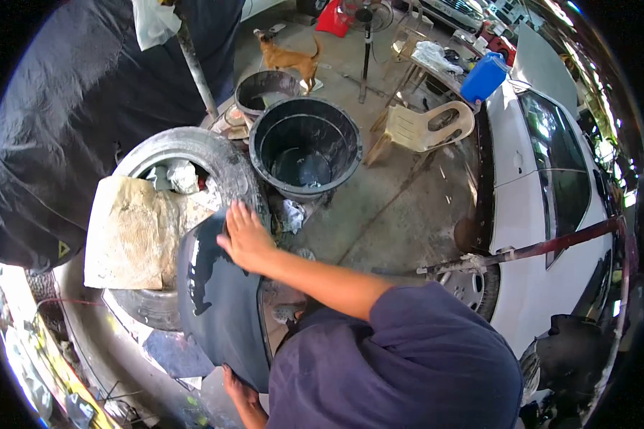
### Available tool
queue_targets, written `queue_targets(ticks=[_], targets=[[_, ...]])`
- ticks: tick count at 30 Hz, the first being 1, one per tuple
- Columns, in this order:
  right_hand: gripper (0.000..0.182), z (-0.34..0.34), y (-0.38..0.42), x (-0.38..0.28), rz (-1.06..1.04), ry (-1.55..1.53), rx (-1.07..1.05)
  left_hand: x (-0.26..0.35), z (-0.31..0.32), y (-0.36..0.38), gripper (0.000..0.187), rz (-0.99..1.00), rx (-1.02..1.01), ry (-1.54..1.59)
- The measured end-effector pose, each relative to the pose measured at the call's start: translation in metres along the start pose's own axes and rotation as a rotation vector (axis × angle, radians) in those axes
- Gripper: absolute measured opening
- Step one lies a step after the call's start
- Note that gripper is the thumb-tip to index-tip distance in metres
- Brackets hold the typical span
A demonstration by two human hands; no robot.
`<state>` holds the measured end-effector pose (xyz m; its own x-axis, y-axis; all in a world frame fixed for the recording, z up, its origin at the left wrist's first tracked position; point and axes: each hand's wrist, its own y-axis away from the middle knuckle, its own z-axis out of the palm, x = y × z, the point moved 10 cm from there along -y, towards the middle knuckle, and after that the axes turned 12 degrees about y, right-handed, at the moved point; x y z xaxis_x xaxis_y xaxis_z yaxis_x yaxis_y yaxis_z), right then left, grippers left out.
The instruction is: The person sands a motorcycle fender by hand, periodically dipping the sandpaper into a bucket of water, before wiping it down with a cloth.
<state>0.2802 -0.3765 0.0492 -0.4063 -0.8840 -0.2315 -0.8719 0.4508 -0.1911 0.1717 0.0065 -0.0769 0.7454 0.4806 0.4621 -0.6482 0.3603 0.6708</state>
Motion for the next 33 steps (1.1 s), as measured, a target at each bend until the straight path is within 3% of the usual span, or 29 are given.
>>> queue_targets(ticks=[4, 6, 10, 11, 14, 16, 18, 21, 22, 24, 25, 26, 28, 29, 30, 33], targets=[[0.075, 0.006, 0.049, -0.049, -0.352, -0.005, -0.172, 0.002, 0.001, -0.003, 0.058, 0.013, 0.0, 0.011], [0.075, -0.004, 0.006, -0.011, -0.134, 0.006, -0.14, 0.0, 0.002, 0.002, 0.058, 0.014, 0.007, 0.002], [0.074, 0.001, 0.013, -0.036, -0.127, 0.051, -0.178, 0.001, 0.0, -0.004, 0.056, 0.015, -0.009, 0.034], [0.074, 0.003, 0.035, -0.06, -0.301, 0.028, -0.152, 0.001, 0.001, -0.005, 0.056, 0.02, -0.015, 0.028], [0.074, -0.01, 0.004, -0.031, -0.187, -0.066, -0.256, -0.001, -0.011, -0.005, 0.053, 0.031, -0.014, -0.001], [0.072, 0.0, -0.011, -0.01, -0.037, 0.01, 0.075, 0.005, -0.018, -0.005, 0.052, 0.063, 0.014, -0.031], [0.071, 0.004, 0.008, -0.045, -0.152, 0.022, 0.035, 0.007, -0.012, -0.005, 0.05, 0.1, 0.051, -0.073], [0.069, 0.001, 0.02, -0.063, -0.335, 0.008, -0.106, 0.003, -0.008, -0.005, 0.049, 0.068, 0.019, -0.002], [0.069, -0.012, -0.004, -0.039, -0.16, -0.153, -0.448, 0.003, -0.006, 0.0, 0.049, 0.05, 0.021, 0.003], [0.069, 0.004, -0.018, -0.012, -0.045, 0.02, 0.017, 0.003, 0.007, 0.0, 0.049, 0.025, -0.003, 0.023], [0.069, 0.005, -0.013, -0.023, -0.02, 0.065, 0.031, 0.005, 0.01, -0.001, 0.05, 0.044, -0.024, 0.008], [0.069, 0.009, -0.008, -0.042, -0.107, 0.068, -0.127, 0.008, 0.011, -0.001, 0.051, 0.052, -0.013, -0.004], [0.069, 0.009, 0.021, -0.075, -0.386, -0.058, -0.122, 0.006, 0.011, 0.0, 0.051, 0.057, 0.015, -0.016], [0.068, 0.008, 0.015, -0.063, -0.366, -0.109, -0.155, 0.002, 0.011, 0.001, 0.051, 0.036, 0.001, -0.009], [0.066, -0.008, -0.002, -0.043, -0.295, -0.068, -0.325, 0.003, 0.01, 0.001, 0.052, 0.017, -0.017, -0.002], [0.062, 0.006, -0.013, -0.004, -0.107, 0.026, 0.006, 0.004, 0.006, -0.002, 0.053, 0.013, -0.02, 0.007]])
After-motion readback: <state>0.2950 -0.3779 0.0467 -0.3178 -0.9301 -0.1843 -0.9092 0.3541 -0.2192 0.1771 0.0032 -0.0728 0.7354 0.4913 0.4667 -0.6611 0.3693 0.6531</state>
